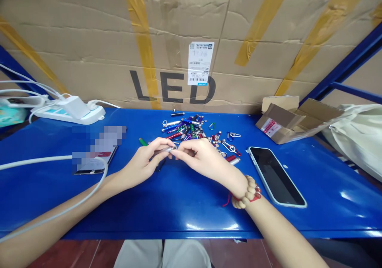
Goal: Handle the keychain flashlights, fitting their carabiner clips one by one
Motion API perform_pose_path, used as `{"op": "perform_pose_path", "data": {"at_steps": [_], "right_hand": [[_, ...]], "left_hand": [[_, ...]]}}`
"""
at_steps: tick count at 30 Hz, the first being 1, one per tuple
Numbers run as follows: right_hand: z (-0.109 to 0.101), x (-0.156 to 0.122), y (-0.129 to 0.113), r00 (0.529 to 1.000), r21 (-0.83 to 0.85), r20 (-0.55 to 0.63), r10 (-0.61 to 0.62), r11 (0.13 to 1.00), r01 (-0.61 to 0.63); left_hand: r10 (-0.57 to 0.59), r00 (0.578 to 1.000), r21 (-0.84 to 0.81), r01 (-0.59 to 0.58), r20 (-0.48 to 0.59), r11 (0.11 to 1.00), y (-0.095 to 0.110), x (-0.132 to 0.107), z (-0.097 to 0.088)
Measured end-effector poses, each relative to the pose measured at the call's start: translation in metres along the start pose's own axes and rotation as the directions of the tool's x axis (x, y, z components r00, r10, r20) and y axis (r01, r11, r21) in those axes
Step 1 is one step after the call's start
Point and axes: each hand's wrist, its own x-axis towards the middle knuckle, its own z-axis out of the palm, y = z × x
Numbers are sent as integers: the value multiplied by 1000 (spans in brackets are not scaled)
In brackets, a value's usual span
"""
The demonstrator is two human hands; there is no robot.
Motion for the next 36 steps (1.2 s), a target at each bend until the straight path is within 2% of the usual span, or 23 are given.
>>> {"op": "perform_pose_path", "data": {"at_steps": [2, 5, 8, 11, 19, 24, 30, 33, 36], "right_hand": [[-2, -1, 4, 992, -121, -105, -68, 991, 55], [-4, -2, 11, 941, -264, -214, -262, 943, 202], [-4, -2, 15, 898, -331, -188, -397, 887, 323], [-5, -2, 15, 892, -355, -161, -423, 868, 348], [-10, -3, 9, 917, -347, -41, -397, 866, 359], [-7, -4, 7, 925, -354, 27, -380, 861, 364], [3, -2, 4, 928, -269, 87, -362, 889, 371], [7, -2, 4, 953, -132, 72, -296, 944, 303], [11, -1, 5, 990, 90, 113, -82, 993, 72]], "left_hand": [[-45, 999, -22, 45, -6, 999, 1, 1, -2], [-104, 994, -120, 107, 30, 987, 1, 3, -5], [-144, 984, -196, 163, 106, 967, -1, 5, -7], [-157, 976, -211, 187, 152, 960, -1, 5, -6], [-61, 989, -136, 79, 132, 988, -4, 0, -2], [-10, 990, -22, 13, 140, 1000, -4, -3, -3], [80, 984, 156, -105, 158, 982, -3, -7, -5], [144, 974, 209, -180, 175, 961, -7, -8, -4], [151, 968, 231, -196, 201, 953, -11, -8, -4]]}}
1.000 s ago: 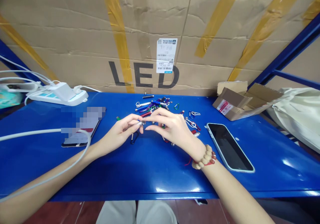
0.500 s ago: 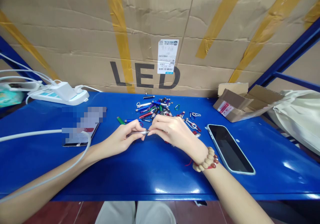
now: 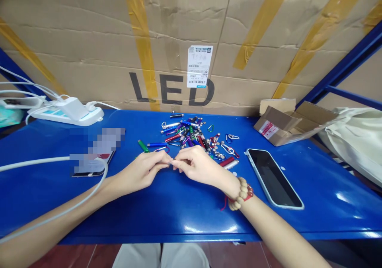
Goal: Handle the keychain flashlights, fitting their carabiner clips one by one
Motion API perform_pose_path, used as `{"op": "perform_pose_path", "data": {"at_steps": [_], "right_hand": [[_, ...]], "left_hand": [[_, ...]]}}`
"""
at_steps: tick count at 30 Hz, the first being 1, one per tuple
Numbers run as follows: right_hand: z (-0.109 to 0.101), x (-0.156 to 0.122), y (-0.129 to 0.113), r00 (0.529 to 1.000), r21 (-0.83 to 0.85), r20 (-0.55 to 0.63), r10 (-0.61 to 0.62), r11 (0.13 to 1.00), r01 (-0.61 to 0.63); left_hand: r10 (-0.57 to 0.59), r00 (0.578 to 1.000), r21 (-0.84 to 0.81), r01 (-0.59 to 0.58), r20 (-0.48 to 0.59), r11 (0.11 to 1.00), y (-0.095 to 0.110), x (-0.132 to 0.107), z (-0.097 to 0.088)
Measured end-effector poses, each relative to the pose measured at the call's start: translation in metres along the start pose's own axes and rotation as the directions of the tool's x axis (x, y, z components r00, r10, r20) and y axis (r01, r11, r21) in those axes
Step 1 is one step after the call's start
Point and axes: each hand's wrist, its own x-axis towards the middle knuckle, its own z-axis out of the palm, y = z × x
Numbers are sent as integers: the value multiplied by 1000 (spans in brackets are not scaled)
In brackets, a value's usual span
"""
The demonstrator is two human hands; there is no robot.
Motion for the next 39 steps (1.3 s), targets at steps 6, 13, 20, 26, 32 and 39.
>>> {"op": "perform_pose_path", "data": {"at_steps": [6, 13, 20, 26, 32, 39], "right_hand": [[0, 2, 2, 959, 215, 143, 246, 938, -272], [-10, 2, 1, 972, 89, 83, 218, 970, -225], [-17, 1, 0, 969, 63, -11, 246, 968, -245], [-18, 2, 8, 972, 24, -132, 195, 981, -193], [-28, 4, 12, 942, -243, -310, 127, 948, -208], [-45, -3, 18, 870, -519, -430, 241, 722, -457]], "left_hand": [[-43, 999, -41, 43, 18, 998, -4, 4, 2], [-129, 990, -248, 110, -63, 962, -5, 8, 8], [-206, 975, -401, 157, -80, 902, 2, 12, 4], [-298, 949, -450, 224, -101, 864, 3, 14, 3], [-353, 919, -486, 232, -174, 842, -4, 14, 4], [-365, 917, -543, 227, -161, 808, -2, 13, 4]]}}
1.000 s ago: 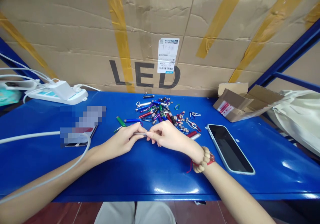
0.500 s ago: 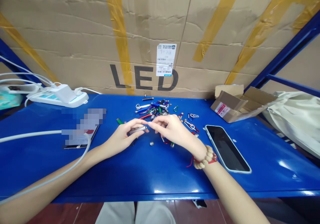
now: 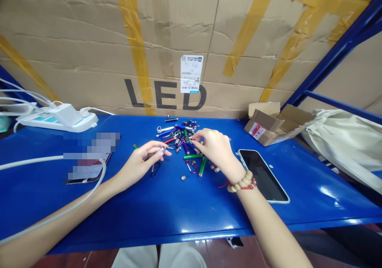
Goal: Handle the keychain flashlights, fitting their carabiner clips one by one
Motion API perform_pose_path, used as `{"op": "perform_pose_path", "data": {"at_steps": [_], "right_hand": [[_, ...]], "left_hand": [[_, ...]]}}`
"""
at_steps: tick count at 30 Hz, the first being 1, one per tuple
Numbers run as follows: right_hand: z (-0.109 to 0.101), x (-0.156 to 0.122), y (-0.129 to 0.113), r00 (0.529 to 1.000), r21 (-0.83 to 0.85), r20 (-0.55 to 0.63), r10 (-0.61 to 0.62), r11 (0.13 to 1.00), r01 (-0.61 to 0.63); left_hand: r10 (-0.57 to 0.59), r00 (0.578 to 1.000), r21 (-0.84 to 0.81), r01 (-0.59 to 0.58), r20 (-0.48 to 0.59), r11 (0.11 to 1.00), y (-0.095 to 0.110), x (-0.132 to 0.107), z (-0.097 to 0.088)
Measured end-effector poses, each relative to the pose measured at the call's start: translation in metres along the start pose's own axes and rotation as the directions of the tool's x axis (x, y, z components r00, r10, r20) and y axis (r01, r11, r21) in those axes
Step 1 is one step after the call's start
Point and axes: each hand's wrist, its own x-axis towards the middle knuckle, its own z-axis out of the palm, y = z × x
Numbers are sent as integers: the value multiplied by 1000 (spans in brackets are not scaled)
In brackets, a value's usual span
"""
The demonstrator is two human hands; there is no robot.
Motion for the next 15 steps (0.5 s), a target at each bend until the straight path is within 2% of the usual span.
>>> {"op": "perform_pose_path", "data": {"at_steps": [3, 5, 7, 10, 13, 15], "right_hand": [[8, 5, 15, 994, -111, -75, 77, 990, -85], [18, 10, 25, 992, -137, -107, 61, 988, -76], [31, 16, 34, 995, -162, -92, 22, 986, -37], [51, 25, 44, 996, -110, -73, -57, 993, 49], [67, 33, 51, 998, -20, -3, -65, 998, 65], [70, 36, 52, 997, 19, 44, -62, 998, 61]], "left_hand": [[-22, 999, 28, 21, 32, 999, 2, -2, 4], [-42, 998, 20, 41, 53, 999, 5, -4, 8], [-52, 995, 11, 51, 81, 999, 7, -6, 12], [-46, 992, 29, 42, 120, 999, 9, -9, 17], [-34, 989, 53, 27, 144, 998, 10, -10, 18], [-25, 989, 66, 15, 149, 998, 10, -10, 18]]}}
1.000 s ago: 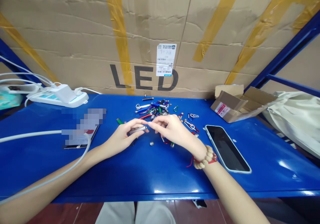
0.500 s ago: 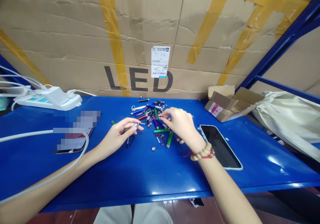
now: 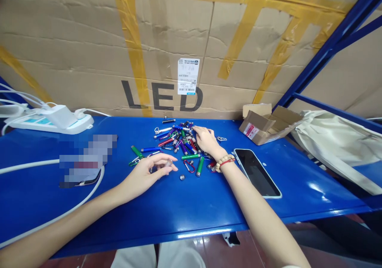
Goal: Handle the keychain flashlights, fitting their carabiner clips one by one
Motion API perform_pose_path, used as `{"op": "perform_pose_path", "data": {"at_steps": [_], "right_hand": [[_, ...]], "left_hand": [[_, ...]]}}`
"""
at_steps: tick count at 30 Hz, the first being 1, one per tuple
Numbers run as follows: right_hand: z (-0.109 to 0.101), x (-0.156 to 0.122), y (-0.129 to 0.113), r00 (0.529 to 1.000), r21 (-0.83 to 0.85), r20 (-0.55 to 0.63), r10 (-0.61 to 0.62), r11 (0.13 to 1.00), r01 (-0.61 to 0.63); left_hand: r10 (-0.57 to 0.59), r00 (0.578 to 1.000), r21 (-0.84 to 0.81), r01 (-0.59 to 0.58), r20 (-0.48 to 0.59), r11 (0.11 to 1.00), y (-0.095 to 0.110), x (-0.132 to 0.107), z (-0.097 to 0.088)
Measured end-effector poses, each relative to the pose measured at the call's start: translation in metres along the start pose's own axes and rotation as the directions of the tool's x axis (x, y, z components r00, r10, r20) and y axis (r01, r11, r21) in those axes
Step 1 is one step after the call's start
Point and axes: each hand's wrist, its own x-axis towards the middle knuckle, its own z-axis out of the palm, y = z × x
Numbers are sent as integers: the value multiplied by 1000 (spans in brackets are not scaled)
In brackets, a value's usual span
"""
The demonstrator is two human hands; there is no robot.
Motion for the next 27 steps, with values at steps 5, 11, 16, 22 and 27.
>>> {"op": "perform_pose_path", "data": {"at_steps": [5, 11, 16, 22, 27], "right_hand": [[-11, -1, -8, 999, 31, 16, -35, 999, 34], [-14, -5, -15, 998, 78, -35, -55, 995, 57], [-14, -5, -10, 987, 226, 14, -159, 962, 151], [-22, -3, -1, 997, 146, 70, -13, 989, 2], [-26, -6, 6, 991, 56, -2, 134, 989, -134]], "left_hand": [[8, 1000, 6, -8, -8, 1000, 3, -1, -2], [8, 1000, -11, -8, 12, 1000, 3, -2, -1], [5, 1000, 7, -5, 28, 1000, 1, -1, -2], [-18, 999, 10, 18, 30, 1000, 0, 0, -1], [-27, 999, 5, 26, 45, 1000, 0, 0, -1]]}}
